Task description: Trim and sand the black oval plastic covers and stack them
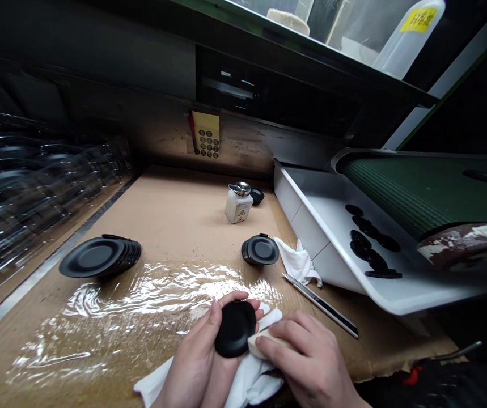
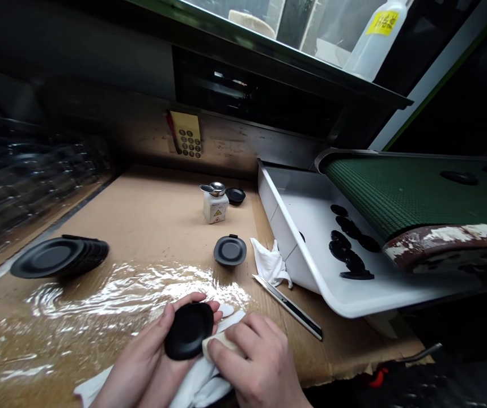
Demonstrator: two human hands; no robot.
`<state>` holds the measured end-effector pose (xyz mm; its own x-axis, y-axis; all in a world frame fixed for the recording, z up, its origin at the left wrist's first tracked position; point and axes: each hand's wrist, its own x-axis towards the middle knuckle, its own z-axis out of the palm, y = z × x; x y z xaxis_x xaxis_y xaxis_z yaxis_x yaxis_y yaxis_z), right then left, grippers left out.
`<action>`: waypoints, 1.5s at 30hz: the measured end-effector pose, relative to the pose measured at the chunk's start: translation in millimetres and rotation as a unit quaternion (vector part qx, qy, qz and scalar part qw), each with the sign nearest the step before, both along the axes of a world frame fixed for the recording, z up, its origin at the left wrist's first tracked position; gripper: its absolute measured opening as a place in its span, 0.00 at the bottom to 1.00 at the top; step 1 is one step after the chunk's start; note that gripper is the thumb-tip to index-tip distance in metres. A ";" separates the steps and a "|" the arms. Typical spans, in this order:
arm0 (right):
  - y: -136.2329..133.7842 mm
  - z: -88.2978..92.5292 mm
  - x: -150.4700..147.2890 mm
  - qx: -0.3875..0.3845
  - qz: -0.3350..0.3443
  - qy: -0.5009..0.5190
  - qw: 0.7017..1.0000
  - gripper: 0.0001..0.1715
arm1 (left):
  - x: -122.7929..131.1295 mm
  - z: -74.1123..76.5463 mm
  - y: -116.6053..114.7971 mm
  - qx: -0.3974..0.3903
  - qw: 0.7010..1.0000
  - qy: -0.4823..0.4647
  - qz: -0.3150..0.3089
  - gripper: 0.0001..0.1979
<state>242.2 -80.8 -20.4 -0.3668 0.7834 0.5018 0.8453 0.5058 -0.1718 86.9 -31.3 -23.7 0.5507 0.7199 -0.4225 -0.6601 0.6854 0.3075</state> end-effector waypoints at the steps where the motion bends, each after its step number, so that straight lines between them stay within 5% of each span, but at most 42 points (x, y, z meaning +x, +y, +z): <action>1: 1.0 0.4 -3.8 0.010 0.003 0.002 1.000 0.12 | -0.4 0.0 0.3 0.002 1.000 0.001 -0.005 0.16; 5: 15.3 0.5 -33.4 0.045 0.016 0.058 0.997 0.15 | -1.2 1.6 0.6 0.001 1.000 0.019 -0.013 0.17; 10: 34.6 0.9 -49.9 0.058 -0.052 0.124 0.989 0.12 | 1.5 0.7 0.8 -0.010 0.999 -0.024 0.031 0.17; 13: 33.1 0.0 -51.2 0.047 -0.079 0.154 0.984 0.12 | 0.9 0.2 0.9 -0.015 0.999 -0.034 0.032 0.17; 20: 8.1 4.9 -31.1 -0.004 0.016 0.078 0.997 0.13 | -3.1 0.1 -1.3 -0.011 0.999 0.040 -0.005 0.19; 25: 6.1 3.5 -8.5 -0.048 -0.060 0.167 0.983 0.13 | -1.7 -0.1 0.8 0.025 0.999 0.021 -0.006 0.18; 34: 7.7 -20.4 -57.4 0.021 -0.078 0.212 0.974 0.12 | -1.0 3.2 -2.6 0.075 0.994 0.081 -0.008 0.19; 40: 0.6 -5.2 -27.1 0.000 -0.035 0.089 0.995 0.12 | 2.2 1.5 -1.6 0.056 0.997 0.057 0.000 0.19; 45: 10.1 2.8 -26.5 -0.008 -0.058 0.154 0.986 0.13 | 2.1 4.0 -0.6 0.065 0.997 0.037 -0.008 0.19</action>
